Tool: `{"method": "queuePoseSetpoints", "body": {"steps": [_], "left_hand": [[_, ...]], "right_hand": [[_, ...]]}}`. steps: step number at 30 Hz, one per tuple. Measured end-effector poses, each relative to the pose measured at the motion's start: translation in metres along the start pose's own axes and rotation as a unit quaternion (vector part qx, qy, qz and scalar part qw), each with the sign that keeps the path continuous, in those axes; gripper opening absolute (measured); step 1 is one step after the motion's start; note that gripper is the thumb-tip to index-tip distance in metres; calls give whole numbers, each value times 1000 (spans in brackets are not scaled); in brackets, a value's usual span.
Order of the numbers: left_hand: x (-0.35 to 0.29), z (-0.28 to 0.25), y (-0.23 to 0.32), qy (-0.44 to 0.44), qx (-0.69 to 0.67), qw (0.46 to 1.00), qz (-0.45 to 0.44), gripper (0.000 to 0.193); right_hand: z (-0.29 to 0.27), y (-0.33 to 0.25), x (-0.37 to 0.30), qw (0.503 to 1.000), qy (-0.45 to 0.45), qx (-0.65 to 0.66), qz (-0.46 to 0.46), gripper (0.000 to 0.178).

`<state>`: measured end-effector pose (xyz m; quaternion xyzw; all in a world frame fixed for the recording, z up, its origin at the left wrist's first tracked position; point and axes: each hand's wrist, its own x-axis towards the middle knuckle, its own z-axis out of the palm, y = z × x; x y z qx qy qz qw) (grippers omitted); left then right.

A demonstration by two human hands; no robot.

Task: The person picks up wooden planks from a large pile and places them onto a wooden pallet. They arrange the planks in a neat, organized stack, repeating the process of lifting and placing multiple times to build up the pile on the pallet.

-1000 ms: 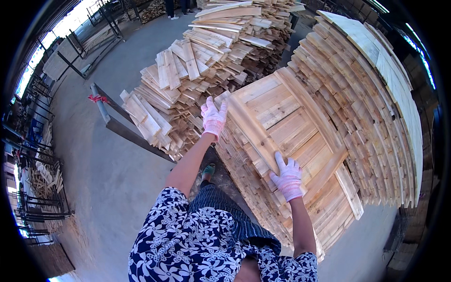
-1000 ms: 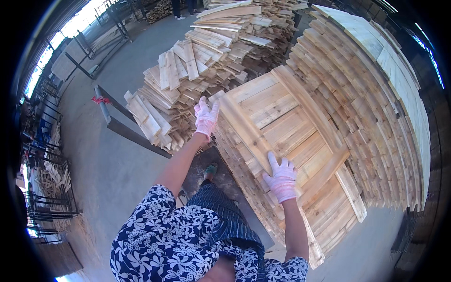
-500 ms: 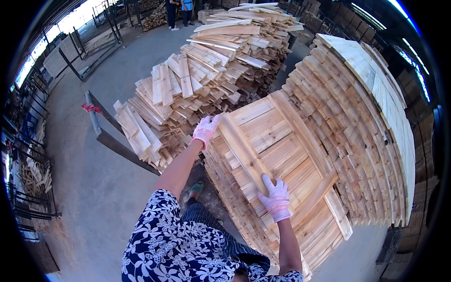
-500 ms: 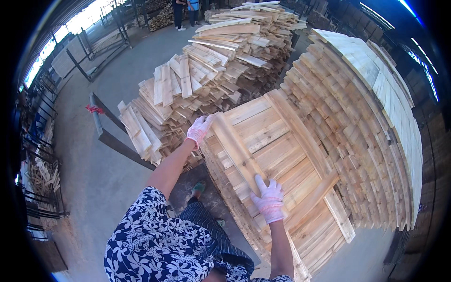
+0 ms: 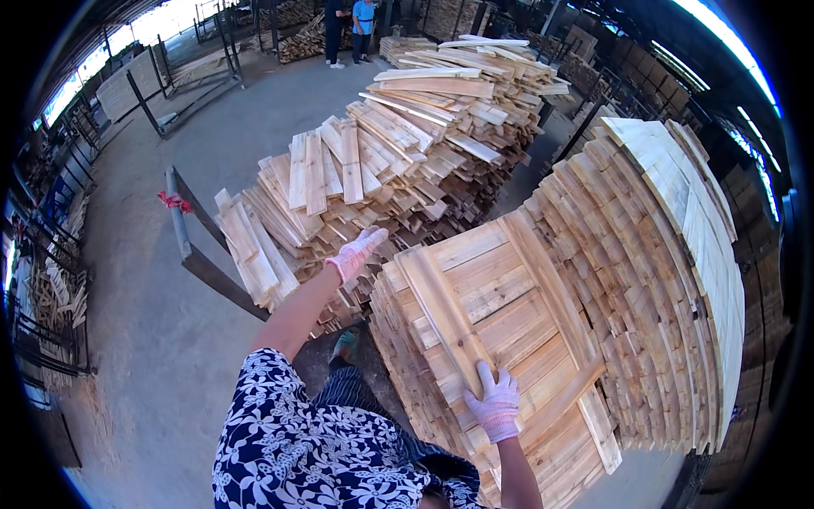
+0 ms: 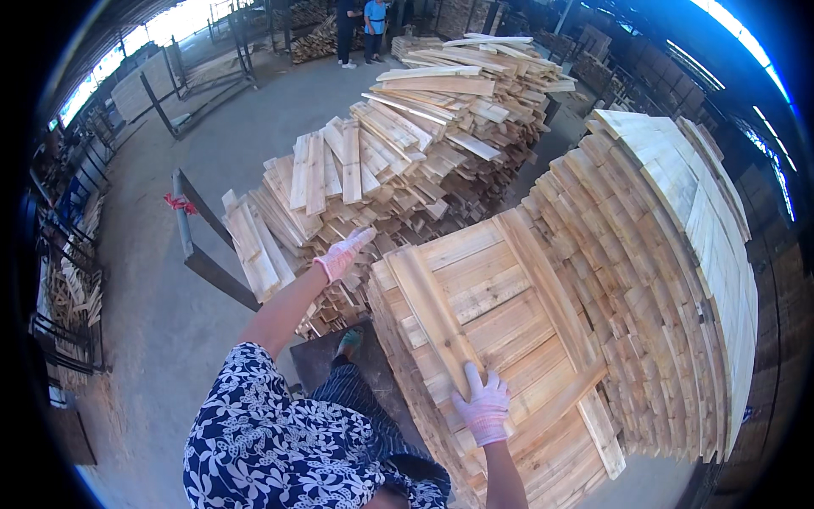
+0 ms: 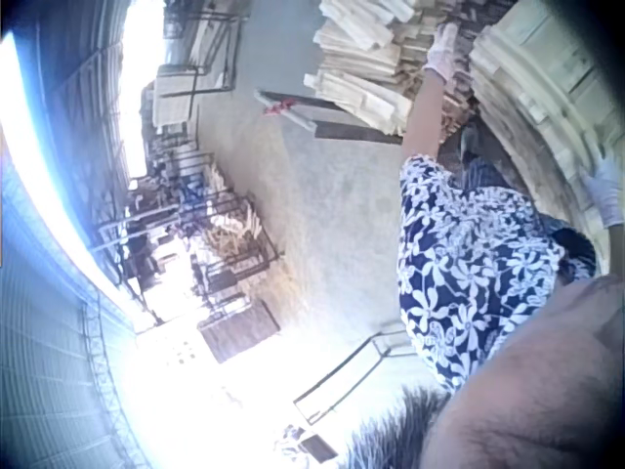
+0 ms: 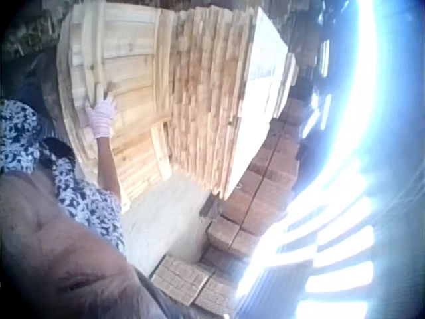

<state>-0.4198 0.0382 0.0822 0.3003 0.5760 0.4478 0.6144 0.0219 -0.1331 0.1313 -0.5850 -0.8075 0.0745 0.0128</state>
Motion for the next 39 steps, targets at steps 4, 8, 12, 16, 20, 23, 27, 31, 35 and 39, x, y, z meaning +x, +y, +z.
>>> {"method": "queuePoseSetpoints", "body": {"steps": [4, 8, 12, 16, 20, 23, 27, 31, 35, 39], "left_hand": [[50, -71, 36, 17, -36, 999, -18, 68], [146, -112, 81, 46, 33, 998, -17, 61], [246, -105, 116, 4, 147, 989, -10, 57], [340, -137, 143, -32, 218, 975, 15, 59], [388, -111, 186, -78, 176, 981, 1, 61], [417, -105, 215, -76, 169, 982, 26, 58], [463, -111, 244, -40, 152, 980, 122, 54], [516, -89, 284, 48, 259, 943, 202, 57], [583, -59, 334, 158, 344, 857, 351, 59], [647, -20, 399, 195, 372, 769, 481, 62]], "right_hand": [[-29, 8, 13, 988, -73, 133, 3, 74], [-68, 4, 93, 983, -38, 175, 38, 63], [-112, -44, 234, 975, -4, 221, 32, 54], [-101, -78, 402, 959, -37, 281, -15, 51], [-60, -46, 551, 939, -2, 343, 26, 49], [-52, -21, 657, 939, 60, 331, 68, 50], [-79, -22, 773, 889, 93, 432, 120, 46], [-84, 33, 856, 850, 155, 476, 166, 51], [-97, 30, 898, 770, 208, 558, 229, 41], [-99, 38, 955, 712, 243, 621, 218, 42]]}}
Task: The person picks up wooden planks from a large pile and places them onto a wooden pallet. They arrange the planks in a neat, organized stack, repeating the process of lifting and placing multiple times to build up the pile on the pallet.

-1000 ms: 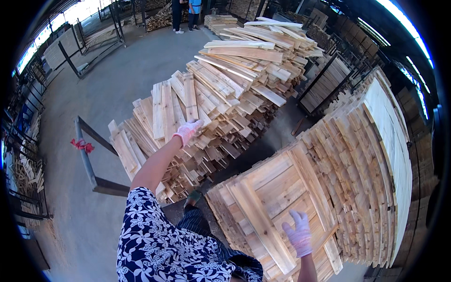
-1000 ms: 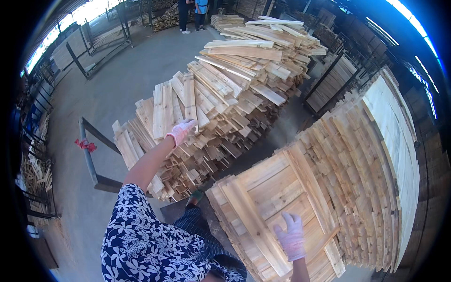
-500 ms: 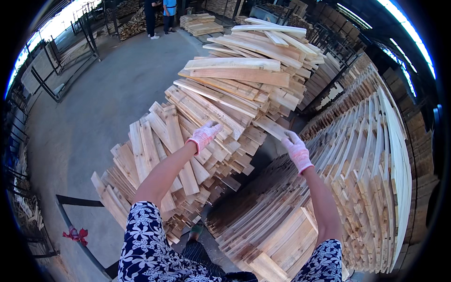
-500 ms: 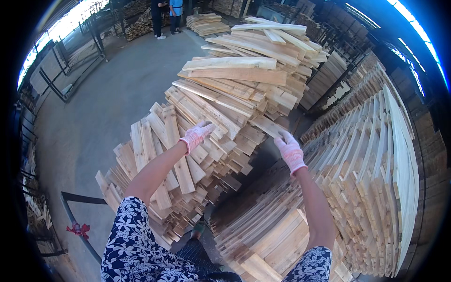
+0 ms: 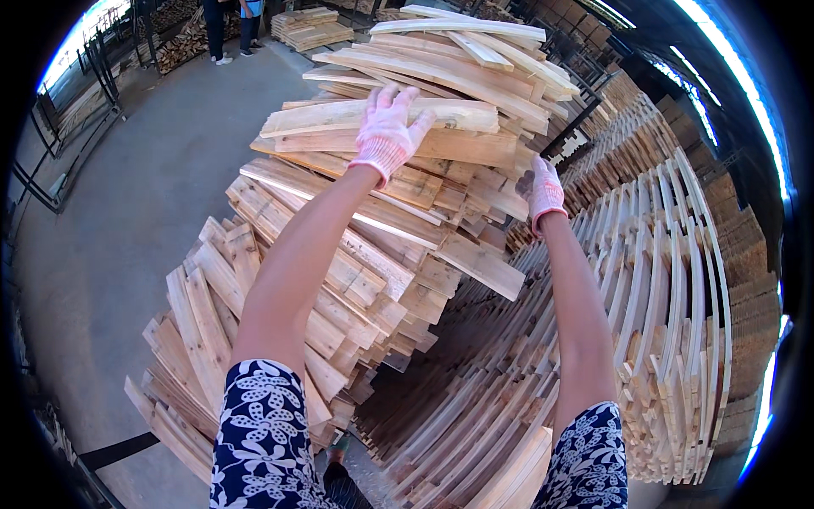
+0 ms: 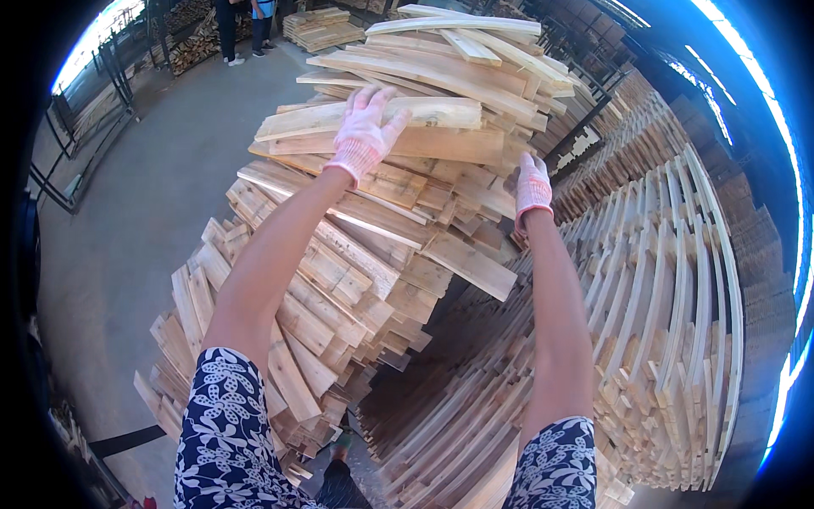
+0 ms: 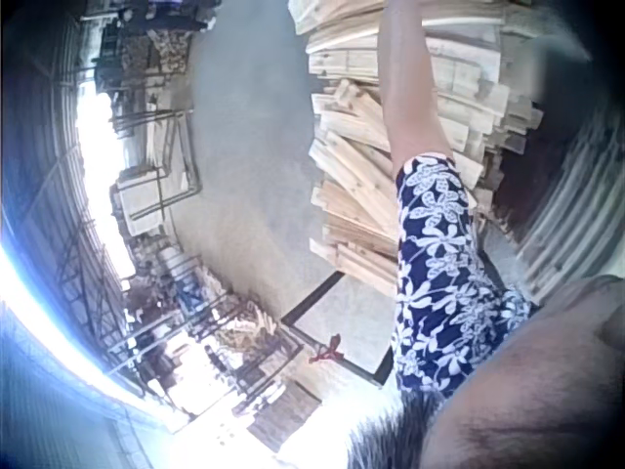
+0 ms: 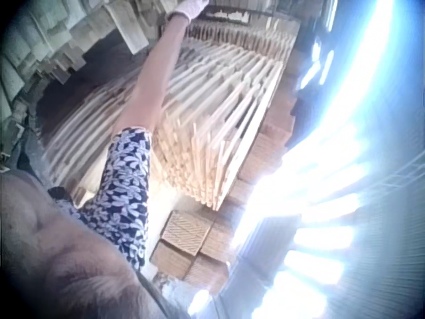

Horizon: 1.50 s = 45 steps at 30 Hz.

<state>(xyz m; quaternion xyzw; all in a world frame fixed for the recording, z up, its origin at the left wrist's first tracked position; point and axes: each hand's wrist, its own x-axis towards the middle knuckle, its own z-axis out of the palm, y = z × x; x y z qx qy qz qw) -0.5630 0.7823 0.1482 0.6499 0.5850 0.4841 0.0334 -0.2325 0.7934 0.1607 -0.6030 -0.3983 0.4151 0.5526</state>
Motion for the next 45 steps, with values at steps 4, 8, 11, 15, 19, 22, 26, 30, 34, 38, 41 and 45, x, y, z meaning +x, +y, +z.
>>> {"method": "queuePoseSetpoints", "body": {"steps": [4, 8, 11, 15, 19, 22, 26, 30, 34, 38, 41, 45], "left_hand": [[43, 38, 4, 1, 57, 998, -12, 71], [31, 70, 9, -69, 100, 992, -23, 79], [21, 78, 19, -39, 111, 993, 3, 76], [23, 64, -12, -9, 132, 991, 10, 72], [25, 68, -3, -30, 132, 991, 18, 71], [21, 62, -3, -50, 121, 991, 29, 71], [-9, 33, -10, -124, 110, 985, 39, 71], [-69, -20, -59, -130, 102, 985, 48, 63], [-81, -43, -50, -174, -52, 983, 41, 51], [-86, -23, -57, -29, -74, 996, 48, 46], [-80, -29, -47, -79, -142, 985, -50, 55], [-48, -6, -53, -119, -220, 934, -257, 59]], "right_hand": [[34, 1, 56, 998, 42, 54, 1, 56], [27, 14, 110, 997, 7, 20, 78, 76], [11, 25, 132, 988, -78, 116, 61, 66], [64, 28, 113, 988, -102, 110, 33, 60], [52, 27, 132, 984, -37, 161, 65, 58], [41, 31, 120, 986, -36, 144, 76, 56], [28, 59, 52, 984, 59, -124, -111, 49], [66, 83, -71, 995, 55, -13, -82, 66], [44, 114, -110, 988, 120, 74, -59, 83], [61, 90, -133, 984, 85, 155, -5, 101], [67, 77, -145, 982, 63, 177, 30, 113], [60, 91, -126, 974, 36, 226, -3, 101]]}}
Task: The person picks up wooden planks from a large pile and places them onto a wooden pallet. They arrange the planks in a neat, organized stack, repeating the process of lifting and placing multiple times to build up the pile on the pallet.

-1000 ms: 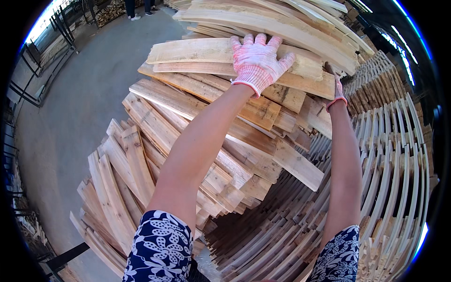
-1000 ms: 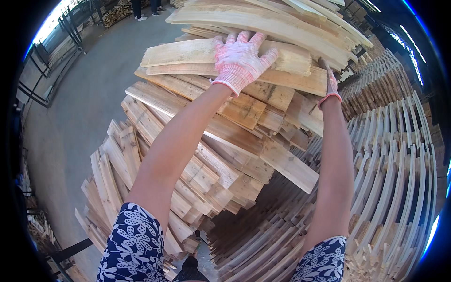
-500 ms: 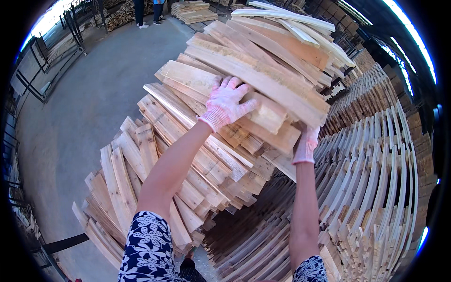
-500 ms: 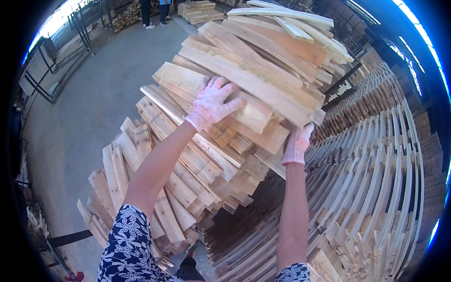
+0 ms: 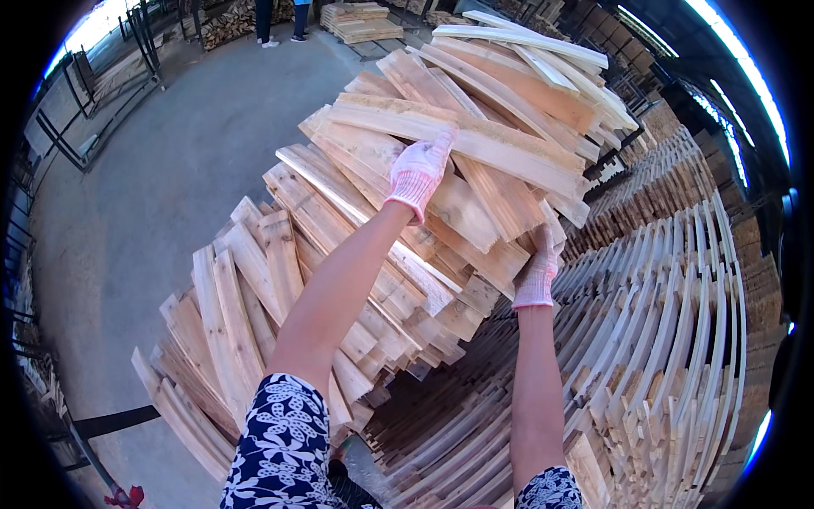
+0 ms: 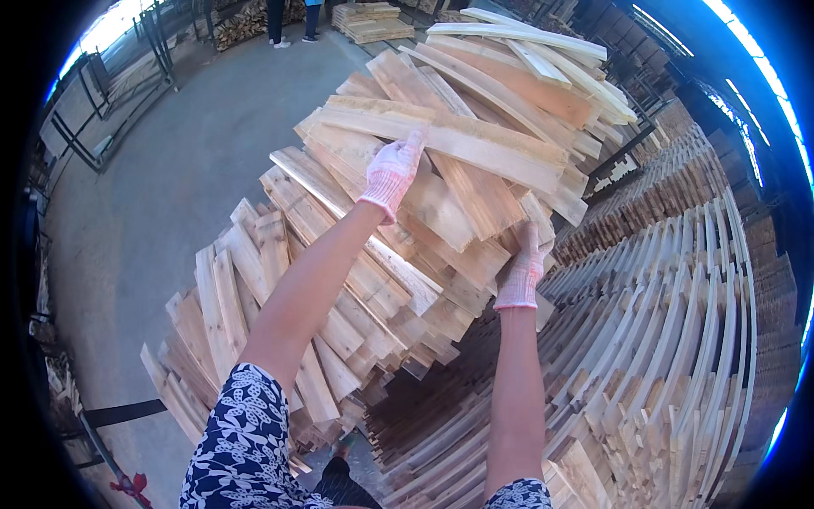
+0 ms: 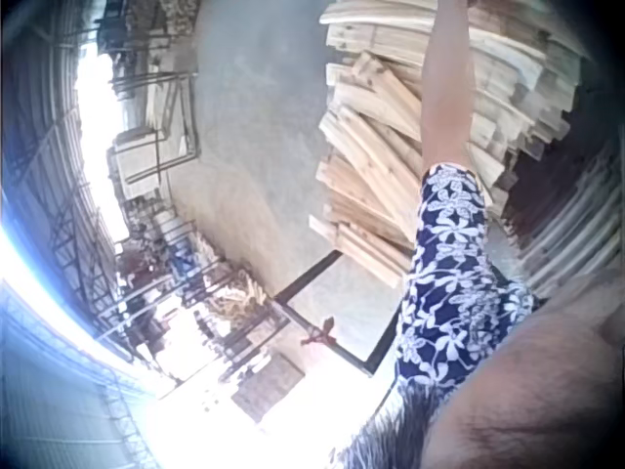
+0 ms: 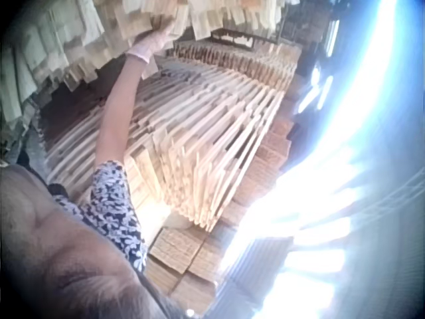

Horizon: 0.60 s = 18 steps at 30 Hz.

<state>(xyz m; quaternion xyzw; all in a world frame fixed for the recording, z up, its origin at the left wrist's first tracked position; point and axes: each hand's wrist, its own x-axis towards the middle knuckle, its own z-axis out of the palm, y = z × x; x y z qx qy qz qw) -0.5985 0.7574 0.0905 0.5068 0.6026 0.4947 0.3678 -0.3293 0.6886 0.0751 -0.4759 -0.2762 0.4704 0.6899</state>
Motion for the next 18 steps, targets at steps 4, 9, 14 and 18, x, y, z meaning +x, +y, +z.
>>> {"method": "queuePoseSetpoints", "body": {"steps": [4, 9, 14, 18], "left_hand": [[-11, 22, 35, 85, 139, 986, -27, 84], [-55, 0, 36, 37, 69, 997, -24, 80], [-155, -72, -15, 9, 44, 998, -54, 70], [-259, -116, -101, 9, -43, 994, -98, 57]], "right_hand": [[4, -10, -5, 998, -17, 65, -11, 57], [-30, 3, -59, 990, -55, 117, 60, 73], [-22, 25, -261, 993, -25, 78, 86, 59], [-52, 58, -362, 993, -12, 7, 114, 65]]}}
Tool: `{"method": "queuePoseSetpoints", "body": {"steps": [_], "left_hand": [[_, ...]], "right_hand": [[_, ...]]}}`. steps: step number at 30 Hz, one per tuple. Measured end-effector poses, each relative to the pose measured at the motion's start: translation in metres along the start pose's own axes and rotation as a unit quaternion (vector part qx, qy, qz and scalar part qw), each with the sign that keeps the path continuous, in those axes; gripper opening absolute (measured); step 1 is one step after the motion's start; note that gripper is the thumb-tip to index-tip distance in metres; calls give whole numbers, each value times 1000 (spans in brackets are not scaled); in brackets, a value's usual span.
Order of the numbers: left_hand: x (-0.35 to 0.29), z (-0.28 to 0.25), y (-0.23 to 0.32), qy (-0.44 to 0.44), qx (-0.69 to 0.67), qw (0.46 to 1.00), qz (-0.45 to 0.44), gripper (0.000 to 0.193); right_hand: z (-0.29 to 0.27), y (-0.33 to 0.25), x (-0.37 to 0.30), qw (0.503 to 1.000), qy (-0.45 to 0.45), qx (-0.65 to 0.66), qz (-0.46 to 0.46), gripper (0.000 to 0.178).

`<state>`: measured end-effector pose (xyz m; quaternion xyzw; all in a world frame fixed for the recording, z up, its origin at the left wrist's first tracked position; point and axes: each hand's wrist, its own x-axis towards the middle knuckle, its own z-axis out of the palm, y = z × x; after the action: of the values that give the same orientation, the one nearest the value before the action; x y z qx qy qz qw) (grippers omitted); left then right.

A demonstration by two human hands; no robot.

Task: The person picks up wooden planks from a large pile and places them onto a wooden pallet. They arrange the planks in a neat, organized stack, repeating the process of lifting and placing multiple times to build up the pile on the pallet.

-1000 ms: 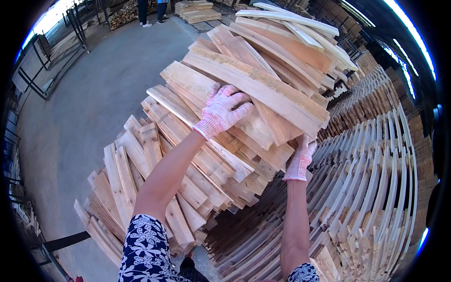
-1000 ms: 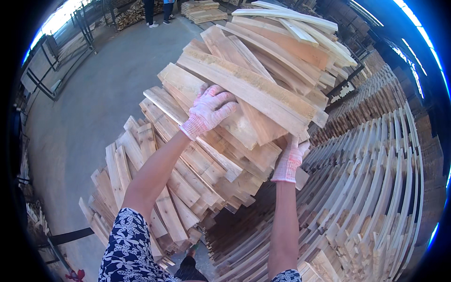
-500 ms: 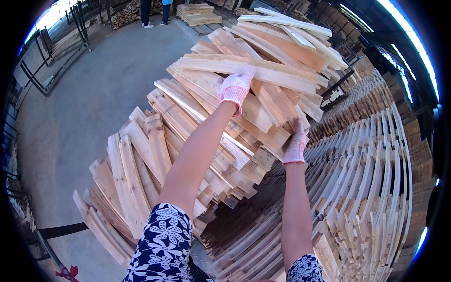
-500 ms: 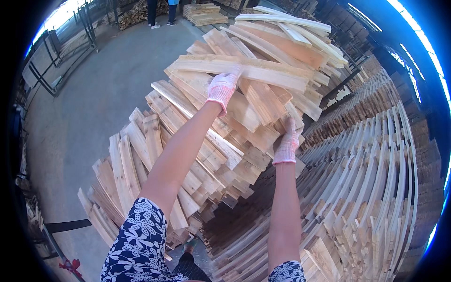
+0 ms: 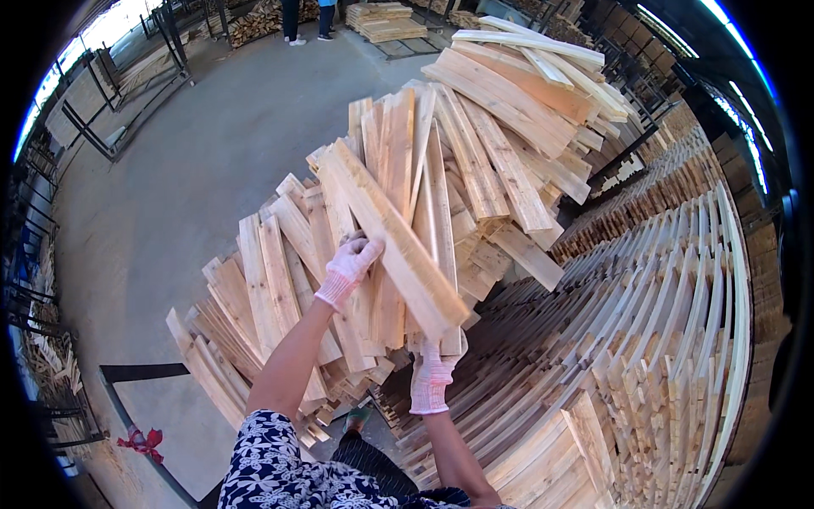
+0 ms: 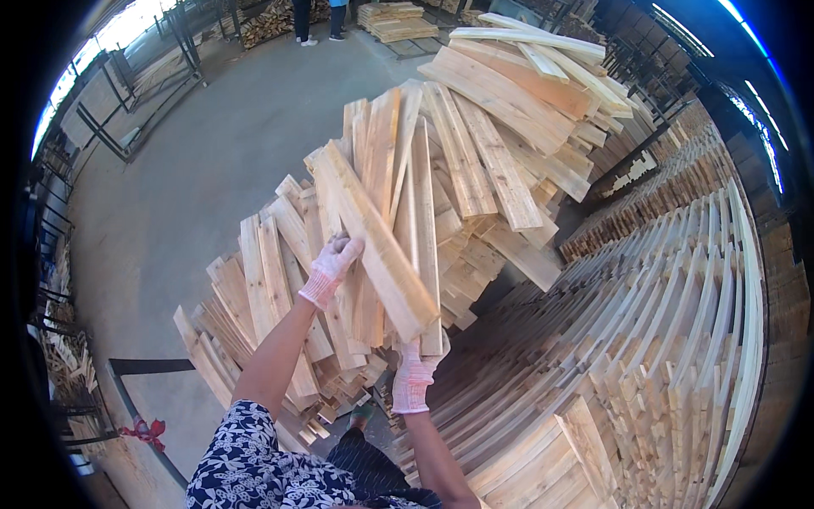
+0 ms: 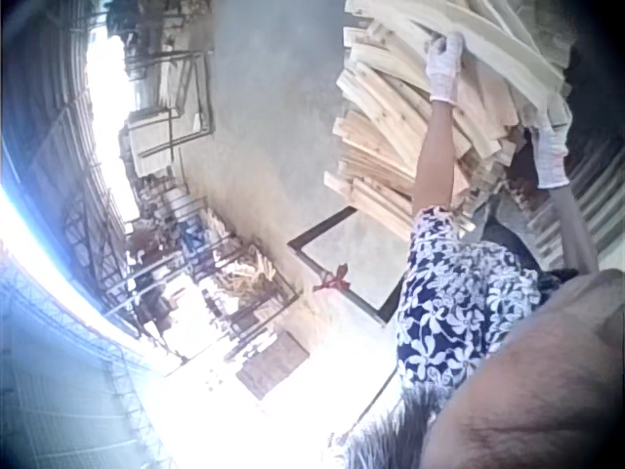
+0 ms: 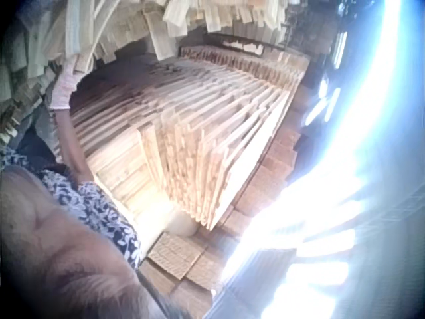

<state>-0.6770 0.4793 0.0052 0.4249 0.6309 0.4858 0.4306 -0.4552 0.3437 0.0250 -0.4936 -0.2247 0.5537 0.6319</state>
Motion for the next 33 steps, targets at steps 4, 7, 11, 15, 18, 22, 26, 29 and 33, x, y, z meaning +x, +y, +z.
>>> {"method": "queuePoseSetpoints", "body": {"steps": [4, 7, 11, 15, 18, 22, 26, 29, 33], "left_hand": [[-55, -17, -48, 48, -188, 974, -119, 50], [-55, -46, -86, 95, -174, 973, -117, 49], [-49, -69, -56, -9, -105, 969, -221, 64], [-47, -58, -32, 28, -161, 943, -290, 99], [-48, -42, -45, 43, -254, 936, -240, 121], [-72, -25, -41, 64, -263, 939, -212, 123], [-125, -46, -79, 19, -361, 900, -241, 103], [-195, -58, -95, 14, -419, 868, -266, 86], [-289, -62, -135, 88, -468, 818, -323, 84]], "right_hand": [[-76, 36, -4, 950, -234, -200, 47, 71], [-105, -2, 68, 755, -412, -509, -49, 48], [-15, -56, 122, 924, -244, -238, 174, 64], [40, 2, 113, 880, -250, -398, 71, 85], [52, 2, 110, 881, -290, -350, 132, 93], [46, -2, 86, 901, -279, -277, 182, 80], [18, 15, 38, 882, -300, -293, 216, 95], [-19, 12, -14, 830, -297, -417, 220, 109], [-14, -15, -45, 834, -357, -191, 374, 96]]}}
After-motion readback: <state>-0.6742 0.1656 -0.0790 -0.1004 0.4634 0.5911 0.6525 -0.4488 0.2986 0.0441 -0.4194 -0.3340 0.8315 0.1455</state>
